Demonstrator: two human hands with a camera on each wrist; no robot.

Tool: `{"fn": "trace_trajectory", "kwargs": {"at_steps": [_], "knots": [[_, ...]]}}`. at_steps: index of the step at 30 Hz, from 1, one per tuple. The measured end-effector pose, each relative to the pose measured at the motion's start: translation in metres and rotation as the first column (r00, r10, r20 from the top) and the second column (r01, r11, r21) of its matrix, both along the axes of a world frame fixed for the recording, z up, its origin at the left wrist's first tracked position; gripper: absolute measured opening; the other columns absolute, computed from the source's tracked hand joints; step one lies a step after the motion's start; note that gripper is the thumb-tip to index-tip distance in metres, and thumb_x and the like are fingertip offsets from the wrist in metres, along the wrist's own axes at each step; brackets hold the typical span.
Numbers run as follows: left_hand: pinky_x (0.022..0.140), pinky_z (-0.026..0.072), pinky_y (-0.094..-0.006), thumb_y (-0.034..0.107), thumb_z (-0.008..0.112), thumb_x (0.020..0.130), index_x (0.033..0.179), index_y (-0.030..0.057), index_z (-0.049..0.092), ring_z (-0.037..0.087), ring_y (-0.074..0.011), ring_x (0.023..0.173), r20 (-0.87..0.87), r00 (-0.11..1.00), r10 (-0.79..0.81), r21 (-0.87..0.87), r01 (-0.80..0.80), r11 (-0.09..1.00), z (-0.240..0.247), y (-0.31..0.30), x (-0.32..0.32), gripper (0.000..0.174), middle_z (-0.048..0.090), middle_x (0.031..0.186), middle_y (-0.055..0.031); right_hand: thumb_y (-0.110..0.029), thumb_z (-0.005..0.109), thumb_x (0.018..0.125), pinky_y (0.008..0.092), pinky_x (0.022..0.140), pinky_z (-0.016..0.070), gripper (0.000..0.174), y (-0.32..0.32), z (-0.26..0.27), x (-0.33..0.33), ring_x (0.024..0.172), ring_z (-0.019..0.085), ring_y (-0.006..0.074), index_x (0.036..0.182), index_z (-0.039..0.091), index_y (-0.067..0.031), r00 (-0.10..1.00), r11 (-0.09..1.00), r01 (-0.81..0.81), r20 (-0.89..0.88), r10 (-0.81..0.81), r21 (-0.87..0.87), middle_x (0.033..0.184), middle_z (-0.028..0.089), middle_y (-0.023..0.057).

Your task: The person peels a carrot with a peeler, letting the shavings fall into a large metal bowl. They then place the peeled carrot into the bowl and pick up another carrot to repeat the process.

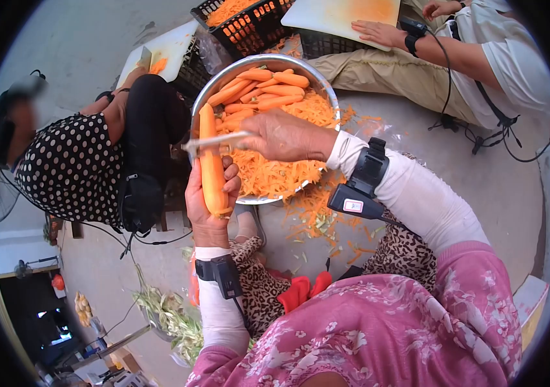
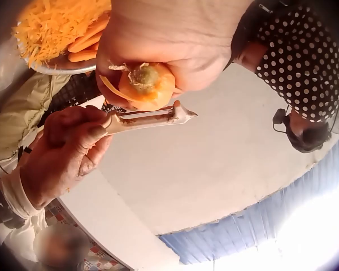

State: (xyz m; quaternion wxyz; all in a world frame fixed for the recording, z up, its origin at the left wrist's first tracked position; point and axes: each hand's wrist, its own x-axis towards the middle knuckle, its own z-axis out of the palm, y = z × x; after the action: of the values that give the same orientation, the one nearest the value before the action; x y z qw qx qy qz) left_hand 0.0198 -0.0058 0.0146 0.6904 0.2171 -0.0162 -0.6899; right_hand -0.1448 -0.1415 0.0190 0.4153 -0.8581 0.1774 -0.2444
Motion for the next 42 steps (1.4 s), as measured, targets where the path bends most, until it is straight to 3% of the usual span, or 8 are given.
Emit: {"fn": "trace_trajectory", "kwargs": {"at_steps": [2, 8, 14, 18, 25, 29, 35, 42], "knots": [[0.056, 0.0402, -0.0274, 0.038, 0.045, 0.096, 0.117, 0.0029, 0.046, 0.043, -0.0197, 0.076, 0.067, 0.993, -0.095, -0.032, 0.097, 0.995, 0.0, 0.0, 0.002, 0.04, 0.049, 0.093, -0.0116, -0.025, 0.057, 0.088, 0.0427, 0.059, 0.0412, 0.026, -0.021, 0.001, 0.0, 0.068, 0.055, 0.0374, 0.083, 0.054, 0.0002, 0.961, 0.956, 0.272, -0.013, -0.275, -0.113, 0.068, 0.054, 0.0196], [0.059, 0.0422, -0.0292, 0.037, 0.045, 0.096, 0.116, 0.0032, 0.048, 0.047, -0.0209, 0.079, 0.145, 0.985, -0.091, -0.05, 0.099, 0.994, 0.004, -0.003, -0.011, 0.039, 0.051, 0.092, -0.0112, -0.024, 0.057, 0.088, 0.0409, 0.06, 0.0435, 0.027, -0.048, -0.013, -0.014, 0.065, 0.055, 0.0368, 0.081, 0.054, 0.0021, 0.883, 0.88, 0.453, -0.066, -0.465, -0.141, 0.069, 0.056, 0.0194], [0.063, 0.0423, -0.0301, 0.035, 0.042, 0.097, 0.118, -0.0001, 0.047, 0.046, -0.022, 0.083, 0.243, 0.97, 0.025, 0.061, -0.041, 0.997, -0.003, 0.001, -0.006, 0.041, 0.05, 0.097, -0.0117, -0.028, 0.056, 0.087, 0.0433, 0.068, 0.0459, 0.027, -0.002, 0.015, -0.012, 0.075, 0.058, 0.0374, 0.09, 0.06, -0.001, 0.997, 0.988, 0.072, -0.021, -0.07, 0.139, 0.076, 0.059, 0.0206], [0.064, 0.0423, -0.0301, 0.034, 0.041, 0.097, 0.117, -0.0006, 0.047, 0.046, -0.0219, 0.081, 0.278, 0.959, 0.054, 0.086, -0.081, 0.993, 0.0, 0.003, -0.011, 0.041, 0.05, 0.098, -0.012, -0.025, 0.056, 0.088, 0.0423, 0.057, 0.0416, 0.025, 0.019, 0.01, -0.01, 0.064, 0.056, 0.0345, 0.084, 0.053, -0.0006, 0.996, 0.997, -0.051, -0.064, 0.055, 0.054, 0.066, 0.054, 0.017], [0.059, 0.0435, -0.0306, 0.035, 0.044, 0.097, 0.115, 0.0028, 0.048, 0.049, -0.0211, 0.076, 0.29, 0.952, -0.1, -0.047, 0.119, 0.992, -0.005, 0.012, -0.01, 0.037, 0.052, 0.092, -0.0108, -0.024, 0.052, 0.088, 0.0488, 0.069, 0.0449, 0.027, -0.024, -0.007, -0.008, 0.079, 0.059, 0.0422, 0.088, 0.06, 0.0022, 0.903, 0.913, 0.391, -0.145, -0.405, -0.115, 0.078, 0.061, 0.0239], [0.058, 0.0406, -0.0276, 0.034, 0.042, 0.097, 0.119, -0.0005, 0.044, 0.043, -0.0204, 0.077, 0.312, 0.945, -0.103, -0.101, 0.141, 0.985, 0.002, 0.012, -0.016, 0.041, 0.047, 0.095, -0.013, -0.023, 0.053, 0.087, 0.0447, 0.065, 0.0465, 0.029, -0.039, -0.033, -0.016, 0.07, 0.06, 0.0388, 0.091, 0.06, 0.0049, 0.89, 0.903, 0.404, -0.166, -0.424, -0.144, 0.073, 0.06, 0.0247], [0.06, 0.0422, -0.0275, 0.039, 0.042, 0.096, 0.117, 0.0003, 0.046, 0.043, -0.0205, 0.079, 0.14, 0.99, 0.027, 0.004, -0.028, 1.0, 0.001, 0.005, -0.006, 0.044, 0.046, 0.092, -0.0109, -0.025, 0.055, 0.088, 0.0398, 0.064, 0.0461, 0.028, 0.004, 0.014, -0.011, 0.067, 0.058, 0.0307, 0.093, 0.06, 0.0024, 0.993, 0.976, 0.12, -0.018, -0.119, 0.182, 0.073, 0.059, 0.0197], [0.055, 0.0424, -0.0293, 0.04, 0.042, 0.096, 0.123, 0.0021, 0.047, 0.054, -0.0196, 0.072, 0.031, 0.999, 0.033, 0.044, -0.035, 0.998, 0.001, 0.001, 0.0, 0.047, 0.059, 0.093, -0.0123, -0.025, 0.059, 0.086, 0.041, 0.056, 0.0424, 0.023, 0.025, 0.008, -0.006, 0.063, 0.056, 0.0361, 0.086, 0.056, -0.0028, 0.991, 0.99, -0.126, -0.031, 0.128, 0.071, 0.066, 0.055, 0.0184]]}}
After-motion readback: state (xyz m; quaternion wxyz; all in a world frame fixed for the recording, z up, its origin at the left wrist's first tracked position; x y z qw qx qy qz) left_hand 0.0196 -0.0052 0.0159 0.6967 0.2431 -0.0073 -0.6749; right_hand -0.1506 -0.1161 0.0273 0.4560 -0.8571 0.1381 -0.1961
